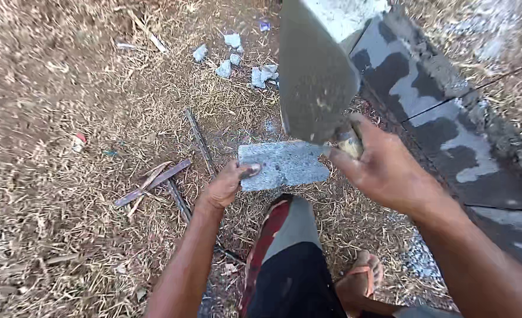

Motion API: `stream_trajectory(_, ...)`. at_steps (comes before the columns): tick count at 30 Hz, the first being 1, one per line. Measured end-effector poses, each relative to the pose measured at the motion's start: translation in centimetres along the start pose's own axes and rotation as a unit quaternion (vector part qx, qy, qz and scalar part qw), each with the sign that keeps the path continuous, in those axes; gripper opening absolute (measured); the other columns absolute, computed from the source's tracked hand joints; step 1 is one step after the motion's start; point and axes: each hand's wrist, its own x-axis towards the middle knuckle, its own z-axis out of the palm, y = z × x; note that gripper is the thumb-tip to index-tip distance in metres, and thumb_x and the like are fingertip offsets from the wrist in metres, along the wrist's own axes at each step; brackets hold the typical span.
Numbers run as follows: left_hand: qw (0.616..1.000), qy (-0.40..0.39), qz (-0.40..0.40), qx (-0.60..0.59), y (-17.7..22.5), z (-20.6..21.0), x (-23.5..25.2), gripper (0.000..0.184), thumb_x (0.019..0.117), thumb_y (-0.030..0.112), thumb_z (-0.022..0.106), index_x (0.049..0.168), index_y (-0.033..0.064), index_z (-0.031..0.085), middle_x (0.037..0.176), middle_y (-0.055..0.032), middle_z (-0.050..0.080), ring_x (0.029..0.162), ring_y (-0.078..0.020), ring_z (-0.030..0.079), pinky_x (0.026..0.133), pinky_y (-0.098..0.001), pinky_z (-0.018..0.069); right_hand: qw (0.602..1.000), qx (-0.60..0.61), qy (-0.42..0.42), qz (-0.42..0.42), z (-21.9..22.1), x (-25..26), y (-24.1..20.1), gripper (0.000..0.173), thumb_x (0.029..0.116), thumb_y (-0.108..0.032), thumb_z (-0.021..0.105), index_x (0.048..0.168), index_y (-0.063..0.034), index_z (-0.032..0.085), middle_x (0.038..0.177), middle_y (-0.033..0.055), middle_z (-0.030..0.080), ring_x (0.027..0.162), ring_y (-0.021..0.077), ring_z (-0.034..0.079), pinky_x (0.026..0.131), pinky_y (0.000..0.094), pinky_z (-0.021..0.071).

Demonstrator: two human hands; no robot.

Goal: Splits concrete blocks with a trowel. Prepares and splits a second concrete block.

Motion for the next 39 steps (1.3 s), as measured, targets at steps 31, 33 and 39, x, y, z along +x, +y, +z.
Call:
stream_trajectory(31, 0.991, -0.095, 0.06, 0.078, -6.9, 0.5, -7.3, 0.027, 0.0935, 0.016, 0.069, 0.115, 0.0023, 0.062, 0.1, 0.0041, 0.075, 0.094, -0.0041, 0.072, 0.088, -0.0278, 0.0622, 0.97, -0.088, 0.009, 0.229, 9.2, -12.3, -4.3, 0.034, 0.1004, -0.035, 0.055, 0.12, -0.0075, 0.058, 0.069, -0.0036, 0.058, 0.054, 0.0061, 0.055, 0.049, 0.0276, 0.0488)
stream_trajectory(33, 0.99, -0.105, 0.061, 0.078, -7.3, 0.5, -7.5, 0.026, 0.0937, 0.016, 0.07, 0.114, 0.0017, 0.064, 0.1, 0.0031, 0.075, 0.094, -0.0046, 0.073, 0.088, -0.028, 0.0622, 0.972, -0.06, 0.031, 0.226, 8.1, -12.1, -4.5, 0.034, 0.1011, -0.037, 0.056, 0.12, -0.0094, 0.059, 0.068, -0.006, 0.057, 0.052, 0.0025, 0.053, 0.047, 0.0239, 0.0481)
stream_trajectory(39, 0.99, -0.105, 0.054, 0.075, -8.5, 0.6, -8.3, 0.023, 0.0929, 0.014, 0.07, 0.113, 0.0036, 0.065, 0.098, 0.0032, 0.076, 0.092, -0.0048, 0.073, 0.086, -0.0275, 0.0627, 0.97, -0.114, 0.01, 0.213, 7.5, -11.8, -4.9, 0.029, 0.0993, -0.027, 0.057, 0.121, -0.0085, 0.052, 0.065, -0.0038, 0.053, 0.051, 0.0069, 0.053, 0.047, 0.0291, 0.0474)
